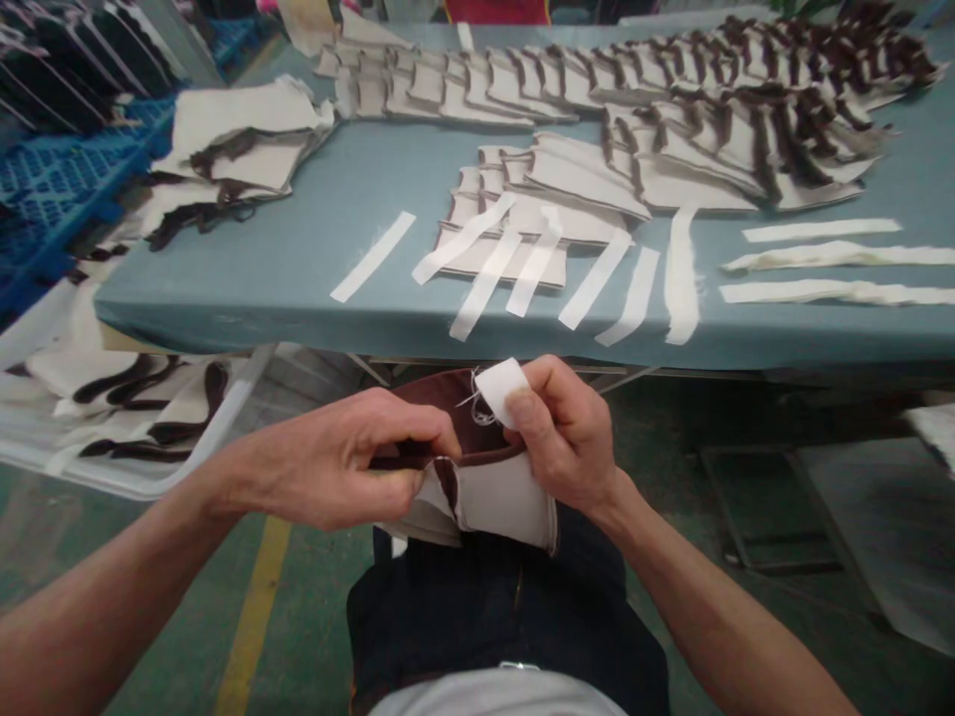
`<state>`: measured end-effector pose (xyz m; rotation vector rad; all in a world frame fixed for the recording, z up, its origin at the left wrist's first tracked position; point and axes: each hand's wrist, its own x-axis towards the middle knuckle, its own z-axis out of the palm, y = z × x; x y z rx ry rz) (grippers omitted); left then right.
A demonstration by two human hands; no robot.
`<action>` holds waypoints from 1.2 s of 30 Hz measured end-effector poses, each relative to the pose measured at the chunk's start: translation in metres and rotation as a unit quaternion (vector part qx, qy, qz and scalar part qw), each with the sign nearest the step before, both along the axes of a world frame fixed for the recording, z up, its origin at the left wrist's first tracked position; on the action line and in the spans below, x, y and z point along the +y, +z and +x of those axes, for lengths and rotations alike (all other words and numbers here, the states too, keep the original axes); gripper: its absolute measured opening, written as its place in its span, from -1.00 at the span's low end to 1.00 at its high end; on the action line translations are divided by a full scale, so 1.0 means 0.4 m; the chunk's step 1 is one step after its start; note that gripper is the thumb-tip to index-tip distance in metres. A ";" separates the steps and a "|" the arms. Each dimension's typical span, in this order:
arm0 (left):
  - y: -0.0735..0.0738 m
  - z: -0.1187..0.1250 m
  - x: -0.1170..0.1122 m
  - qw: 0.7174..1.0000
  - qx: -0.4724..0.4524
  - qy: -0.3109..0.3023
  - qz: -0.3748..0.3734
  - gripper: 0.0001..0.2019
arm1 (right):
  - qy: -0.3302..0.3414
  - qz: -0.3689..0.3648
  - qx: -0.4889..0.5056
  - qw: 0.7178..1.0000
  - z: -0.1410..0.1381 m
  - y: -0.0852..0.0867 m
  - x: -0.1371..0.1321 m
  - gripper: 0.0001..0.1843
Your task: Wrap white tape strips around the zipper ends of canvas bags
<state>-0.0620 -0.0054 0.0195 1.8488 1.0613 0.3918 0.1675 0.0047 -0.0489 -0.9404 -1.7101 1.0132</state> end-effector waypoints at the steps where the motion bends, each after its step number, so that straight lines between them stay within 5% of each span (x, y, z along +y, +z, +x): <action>1: 0.000 0.000 0.000 1.000 -0.003 -0.019 -0.004 -0.75 | -0.011 -0.021 0.022 0.999 -0.002 0.005 -0.001 -0.52; 3: 0.000 0.004 0.001 0.999 -0.020 -0.038 0.008 -0.69 | -0.018 -0.064 0.069 0.995 -0.006 0.018 0.003 -0.49; 10: -0.003 0.024 0.017 0.994 -0.033 0.038 0.095 -0.81 | 0.003 -0.148 0.107 0.983 -0.010 0.071 0.027 -0.42; 16: -0.001 0.023 0.026 0.991 -0.054 0.077 0.095 -0.87 | 0.018 -0.194 0.113 0.974 -0.002 0.071 0.033 -0.41; 20: -0.008 0.022 0.025 0.990 -0.029 0.043 0.132 -0.84 | 0.006 -0.101 0.025 0.995 0.027 0.076 0.042 -0.48; 23: -0.009 0.025 0.020 0.988 -0.015 0.005 0.154 -0.85 | 0.092 -0.052 -0.065 0.992 0.069 0.108 0.044 -0.58; 28: -0.004 0.032 0.018 0.985 -0.011 -0.027 0.168 -0.90 | 0.286 0.025 -0.142 0.947 0.115 0.174 0.028 -0.74; 32: 0.001 0.043 0.015 0.982 0.000 -0.037 0.183 -0.89 | 0.304 0.112 -0.273 0.906 0.101 0.185 0.025 -0.74; 36: 0.000 0.051 0.007 0.978 0.012 -0.042 0.202 -0.92 | 0.297 0.155 -0.302 0.893 0.088 0.163 0.033 -0.69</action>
